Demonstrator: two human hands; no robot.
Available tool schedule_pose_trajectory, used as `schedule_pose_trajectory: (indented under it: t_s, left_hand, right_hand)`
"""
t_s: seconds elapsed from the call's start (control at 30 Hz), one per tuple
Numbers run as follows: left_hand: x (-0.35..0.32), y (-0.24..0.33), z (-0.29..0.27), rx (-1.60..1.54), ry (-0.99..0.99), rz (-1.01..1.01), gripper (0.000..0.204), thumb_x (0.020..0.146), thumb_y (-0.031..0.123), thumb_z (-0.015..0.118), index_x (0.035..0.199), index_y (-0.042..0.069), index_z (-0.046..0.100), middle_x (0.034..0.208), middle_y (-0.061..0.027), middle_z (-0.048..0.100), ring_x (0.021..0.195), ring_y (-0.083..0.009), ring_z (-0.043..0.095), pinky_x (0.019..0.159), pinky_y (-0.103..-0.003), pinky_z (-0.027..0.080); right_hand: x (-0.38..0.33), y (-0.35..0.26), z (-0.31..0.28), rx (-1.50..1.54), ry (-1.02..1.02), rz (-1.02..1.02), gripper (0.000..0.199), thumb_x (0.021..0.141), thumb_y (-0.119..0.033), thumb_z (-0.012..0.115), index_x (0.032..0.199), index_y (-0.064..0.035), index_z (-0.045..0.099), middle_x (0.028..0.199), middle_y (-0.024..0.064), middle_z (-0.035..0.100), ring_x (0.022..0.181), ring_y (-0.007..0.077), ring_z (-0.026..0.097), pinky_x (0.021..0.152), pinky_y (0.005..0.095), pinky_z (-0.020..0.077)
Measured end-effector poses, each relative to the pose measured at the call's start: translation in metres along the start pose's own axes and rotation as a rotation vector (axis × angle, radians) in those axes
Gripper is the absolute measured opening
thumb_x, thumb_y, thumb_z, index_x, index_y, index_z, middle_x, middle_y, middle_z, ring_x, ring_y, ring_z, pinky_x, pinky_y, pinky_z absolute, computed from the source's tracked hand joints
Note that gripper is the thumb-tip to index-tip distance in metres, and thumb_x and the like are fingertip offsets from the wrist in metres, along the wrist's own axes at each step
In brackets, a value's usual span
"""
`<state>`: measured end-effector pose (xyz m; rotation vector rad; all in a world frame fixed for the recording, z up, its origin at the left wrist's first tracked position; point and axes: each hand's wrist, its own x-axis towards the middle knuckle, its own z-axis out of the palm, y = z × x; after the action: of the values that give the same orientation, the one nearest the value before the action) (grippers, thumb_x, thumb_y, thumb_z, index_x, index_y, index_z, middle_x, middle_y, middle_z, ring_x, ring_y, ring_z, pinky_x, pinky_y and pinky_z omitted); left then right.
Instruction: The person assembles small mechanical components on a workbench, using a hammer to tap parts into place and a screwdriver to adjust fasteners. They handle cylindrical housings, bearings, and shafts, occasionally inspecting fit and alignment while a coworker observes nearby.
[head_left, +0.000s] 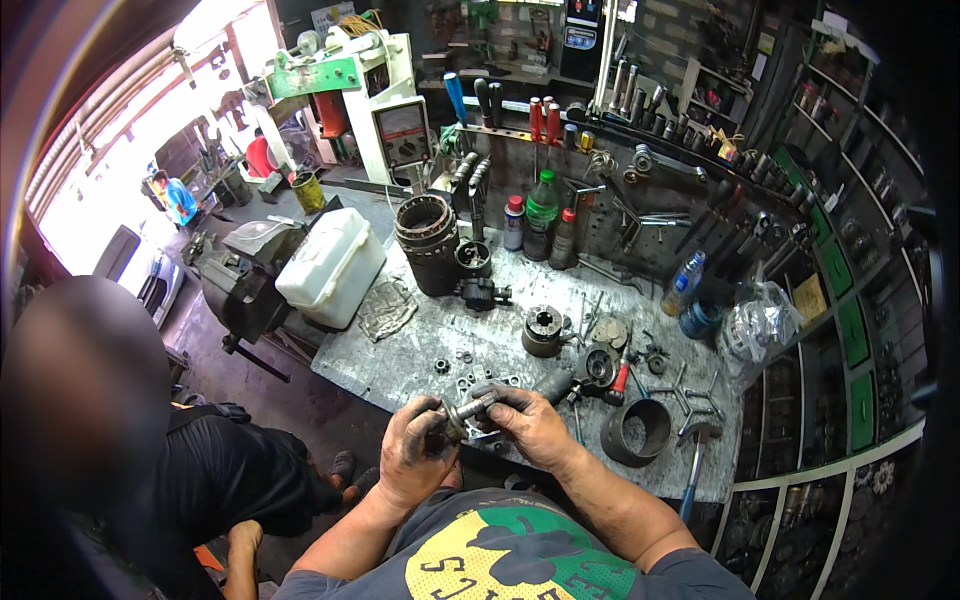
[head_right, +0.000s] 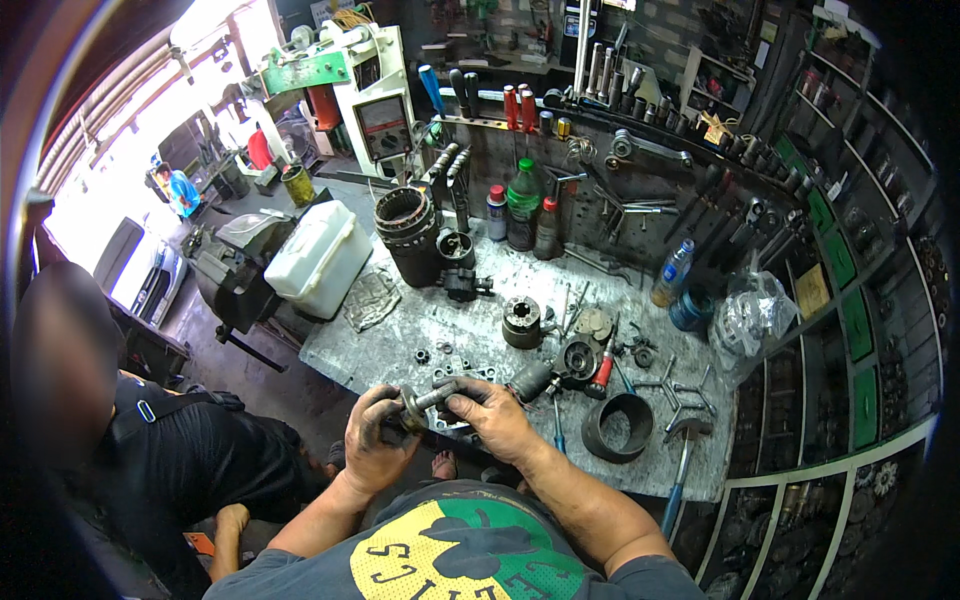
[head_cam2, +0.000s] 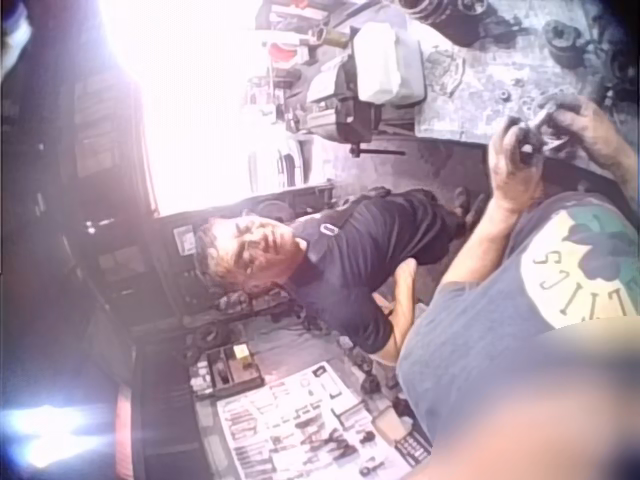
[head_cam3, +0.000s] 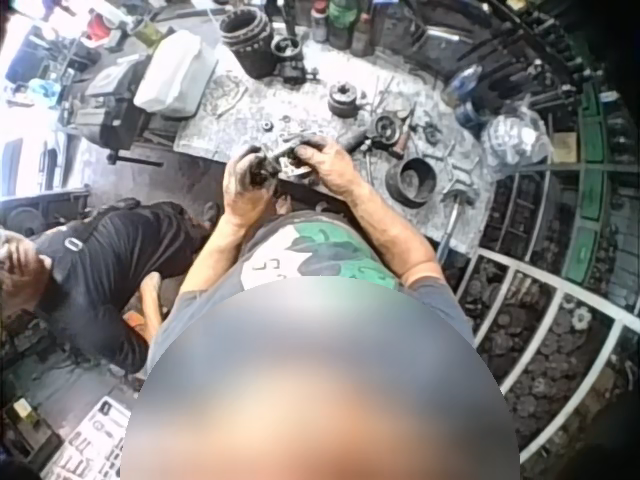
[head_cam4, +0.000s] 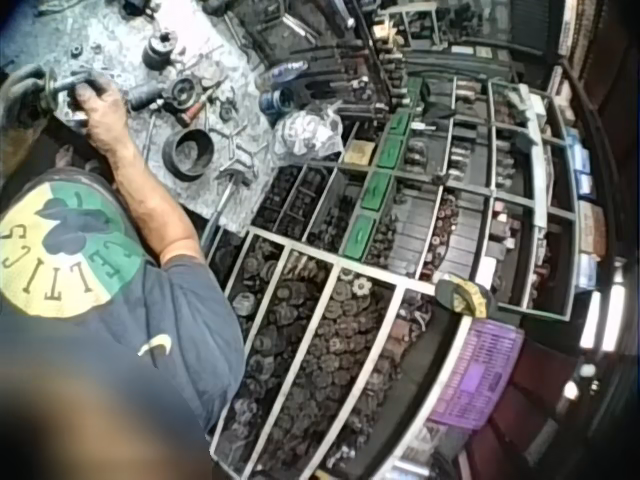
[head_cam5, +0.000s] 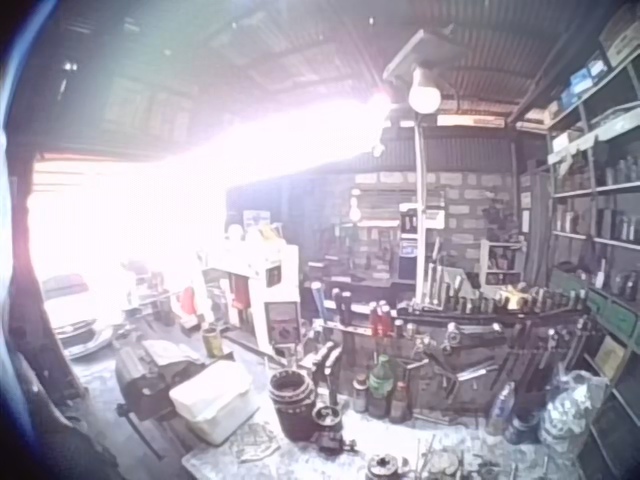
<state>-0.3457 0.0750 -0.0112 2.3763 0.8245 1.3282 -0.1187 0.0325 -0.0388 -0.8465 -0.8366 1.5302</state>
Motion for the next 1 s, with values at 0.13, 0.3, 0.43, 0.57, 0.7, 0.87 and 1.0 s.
schedule_pose_trajectory:
  t_s: [0.13,0.3,0.43,0.57,0.7,0.87,1.0]
  left_hand:
    - [0.0,-0.002,-0.003,0.029,0.008,0.084,0.069,0.069,-0.002,0.091,0.129,0.009,0.06,0.133,-0.0208,0.066,0.109,-0.0411,0.071,0.092,-0.048,0.059]
    - [0.002,-0.002,-0.004,0.038,0.013,0.128,0.072,0.066,-0.002,0.09,0.131,0.009,0.061,0.133,-0.0197,0.067,0.109,-0.0404,0.071,0.091,-0.047,0.059]
    - [0.003,-0.003,-0.004,0.041,0.011,0.145,0.072,0.066,-0.001,0.09,0.131,0.01,0.061,0.133,-0.0187,0.067,0.109,-0.0398,0.071,0.091,-0.048,0.059]
    - [0.004,-0.004,-0.005,0.051,0.009,0.168,0.07,0.067,0.0,0.09,0.13,0.01,0.062,0.133,-0.0179,0.068,0.108,-0.0391,0.071,0.09,-0.047,0.059]
    - [0.004,-0.005,-0.006,0.065,0.02,0.203,0.068,0.068,0.002,0.091,0.128,0.011,0.062,0.133,-0.0161,0.068,0.108,-0.0379,0.071,0.09,-0.047,0.059]
    - [0.003,-0.007,-0.003,0.108,0.068,0.271,0.066,0.068,0.002,0.09,0.127,0.014,0.063,0.13,-0.0136,0.069,0.105,-0.0346,0.071,0.088,-0.045,0.059]
    - [0.003,-0.008,-0.001,0.12,0.09,0.292,0.065,0.069,0.003,0.09,0.127,0.015,0.063,0.13,-0.0125,0.069,0.104,-0.033,0.07,0.087,-0.044,0.059]
  right_hand:
    - [-0.002,-0.006,0.0,-0.035,-0.017,-0.019,0.033,0.109,-0.018,0.072,0.139,-0.0031,0.072,0.117,0.0014,0.077,0.101,0.0097,0.069,0.094,0.028,0.0574]
    - [-0.004,-0.013,0.002,-0.074,-0.031,-0.021,0.032,0.11,-0.017,0.071,0.139,-0.0032,0.072,0.117,0.0014,0.077,0.102,0.0096,0.069,0.095,0.0283,0.0572]
    - [-0.005,-0.013,0.002,-0.096,-0.021,-0.04,0.032,0.109,-0.016,0.072,0.138,-0.0022,0.072,0.117,0.0026,0.077,0.104,0.0107,0.07,0.095,0.0287,0.0578]
    - [-0.005,-0.012,0.002,-0.015,-0.004,-0.035,0.031,0.107,-0.011,0.074,0.136,-0.0006,0.069,0.118,0.005,0.075,0.106,0.0134,0.071,0.096,0.0293,0.0593]
    - [-0.007,-0.014,0.002,-0.003,-0.002,-0.057,0.031,0.106,-0.007,0.074,0.135,-0.0001,0.068,0.119,0.0061,0.072,0.107,0.0155,0.071,0.097,0.0306,0.0603]
    - [-0.009,-0.021,0.001,0.002,-0.033,-0.057,0.031,0.105,-0.006,0.074,0.134,-0.0004,0.067,0.119,0.0061,0.071,0.107,0.0164,0.071,0.098,0.0318,0.0609]
    - [-0.012,-0.024,0.003,0.028,-0.049,-0.053,0.029,0.106,-0.006,0.074,0.134,-0.0007,0.067,0.117,0.0046,0.071,0.107,0.015,0.071,0.097,0.0314,0.0606]
